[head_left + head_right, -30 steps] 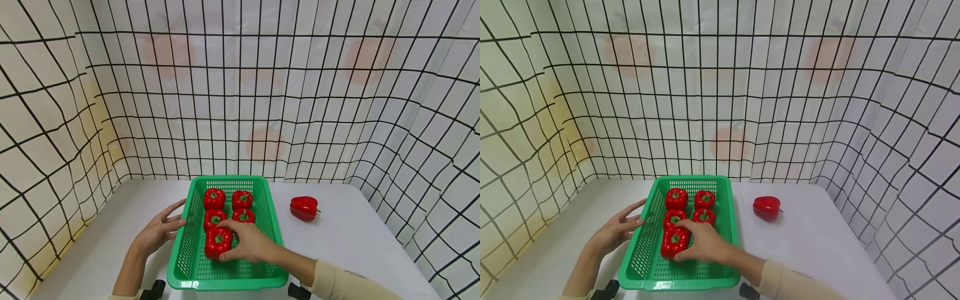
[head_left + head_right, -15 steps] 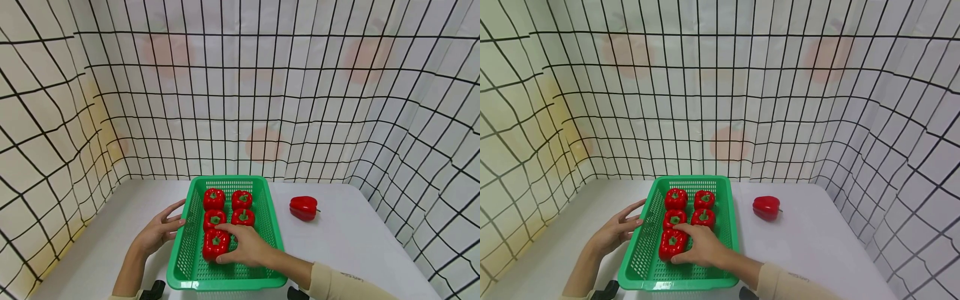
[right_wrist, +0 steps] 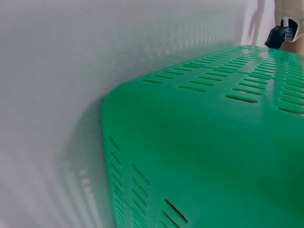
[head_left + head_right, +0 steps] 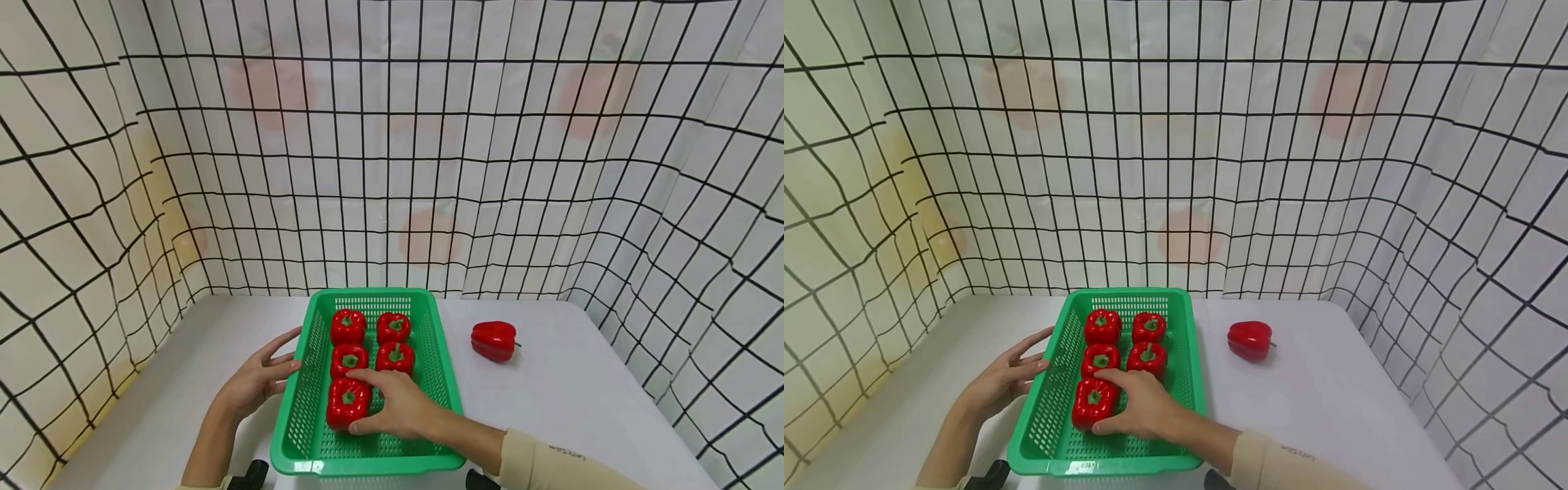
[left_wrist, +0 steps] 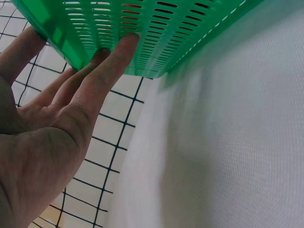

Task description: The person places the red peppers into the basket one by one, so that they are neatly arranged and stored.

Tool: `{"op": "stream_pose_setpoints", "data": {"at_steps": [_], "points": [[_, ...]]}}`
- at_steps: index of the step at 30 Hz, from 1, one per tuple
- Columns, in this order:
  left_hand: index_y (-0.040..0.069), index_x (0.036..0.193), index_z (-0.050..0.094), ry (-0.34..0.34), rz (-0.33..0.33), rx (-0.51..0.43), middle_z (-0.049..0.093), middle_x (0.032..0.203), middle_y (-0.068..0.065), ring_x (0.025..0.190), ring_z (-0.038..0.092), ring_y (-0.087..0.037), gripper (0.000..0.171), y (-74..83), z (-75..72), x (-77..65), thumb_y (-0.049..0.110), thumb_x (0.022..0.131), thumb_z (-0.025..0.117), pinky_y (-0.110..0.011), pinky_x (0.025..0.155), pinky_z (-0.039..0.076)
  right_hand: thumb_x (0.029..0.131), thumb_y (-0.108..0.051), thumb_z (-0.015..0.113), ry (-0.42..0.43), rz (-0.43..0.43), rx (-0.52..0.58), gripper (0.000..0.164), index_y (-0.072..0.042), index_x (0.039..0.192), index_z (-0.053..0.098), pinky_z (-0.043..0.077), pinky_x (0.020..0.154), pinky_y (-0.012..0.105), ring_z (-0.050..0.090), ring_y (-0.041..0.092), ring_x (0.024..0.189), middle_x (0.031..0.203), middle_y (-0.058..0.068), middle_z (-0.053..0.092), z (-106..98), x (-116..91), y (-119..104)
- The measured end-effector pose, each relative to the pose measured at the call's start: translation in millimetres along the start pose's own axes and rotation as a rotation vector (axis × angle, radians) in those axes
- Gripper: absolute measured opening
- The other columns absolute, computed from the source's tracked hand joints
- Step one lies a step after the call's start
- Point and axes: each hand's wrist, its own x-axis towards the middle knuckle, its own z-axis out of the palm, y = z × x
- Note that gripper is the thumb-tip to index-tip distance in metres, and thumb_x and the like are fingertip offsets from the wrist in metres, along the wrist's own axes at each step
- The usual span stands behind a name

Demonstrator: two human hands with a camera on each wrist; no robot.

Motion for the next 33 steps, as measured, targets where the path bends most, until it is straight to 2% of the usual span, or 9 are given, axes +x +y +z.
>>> {"op": "stream_pose_setpoints", "data": {"at_steps": [7,14,22,30,33], "points": [[0.02,0.163,0.018,0.014,-0.001,0.006,0.046,0.155,-0.023,0.116,0.069,-0.036,0.079,0.1,0.3,0.3,0.015,0.099,0.064,-0.049,0.093,0.058,0.079,-0.049,0.083,0.004,-0.009,-0.035,0.076,-0.036,0.147,0.052,0.058,0.091,0.033,0.055,0.016,0.122,0.132,-0.008,0.063,0.7,0.8,-0.8],[0.02,0.164,0.018,0.021,-0.003,0.008,0.046,0.154,-0.023,0.116,0.069,-0.037,0.08,0.4,0.9,0.5,0.015,0.099,0.064,-0.05,0.093,0.058,0.079,-0.052,0.082,0.002,0.005,-0.07,0.076,-0.037,0.147,0.051,0.058,0.093,0.041,0.051,0.021,0.125,0.133,-0.008,0.062,2.8,0.8,-1.0],[0.02,0.163,0.018,0.018,-0.002,0.003,0.046,0.154,-0.022,0.117,0.069,-0.036,0.079,-0.4,0.9,0.6,0.014,0.1,0.064,-0.05,0.093,0.058,0.079,-0.051,0.083,0.011,0.004,-0.07,0.077,-0.038,0.148,0.05,0.058,0.09,0.039,0.049,0.023,0.126,0.134,-0.008,0.062,2.5,0.0,-1.9],[0.02,0.163,0.018,0.013,0.001,0.004,0.047,0.154,-0.022,0.117,0.069,-0.037,0.079,-0.4,0.0,0.2,0.015,0.1,0.064,-0.05,0.093,0.058,0.078,-0.052,0.083,0.025,0.016,-0.069,0.078,-0.038,0.148,0.05,0.056,0.095,0.052,0.048,0.026,0.129,0.135,-0.004,0.061,1.1,-0.2,-3.1],[0.02,0.164,0.017,0.011,0.0,0.005,0.046,0.155,-0.022,0.117,0.069,-0.037,0.079,-0.4,-0.4,-0.1,0.015,0.1,0.064,-0.05,0.093,0.057,0.079,-0.052,0.082,0.038,0.011,-0.055,0.077,-0.036,0.147,0.052,0.057,0.091,0.045,0.052,0.025,0.125,0.133,-0.001,0.062,-2.1,-0.2,-2.3]]}}
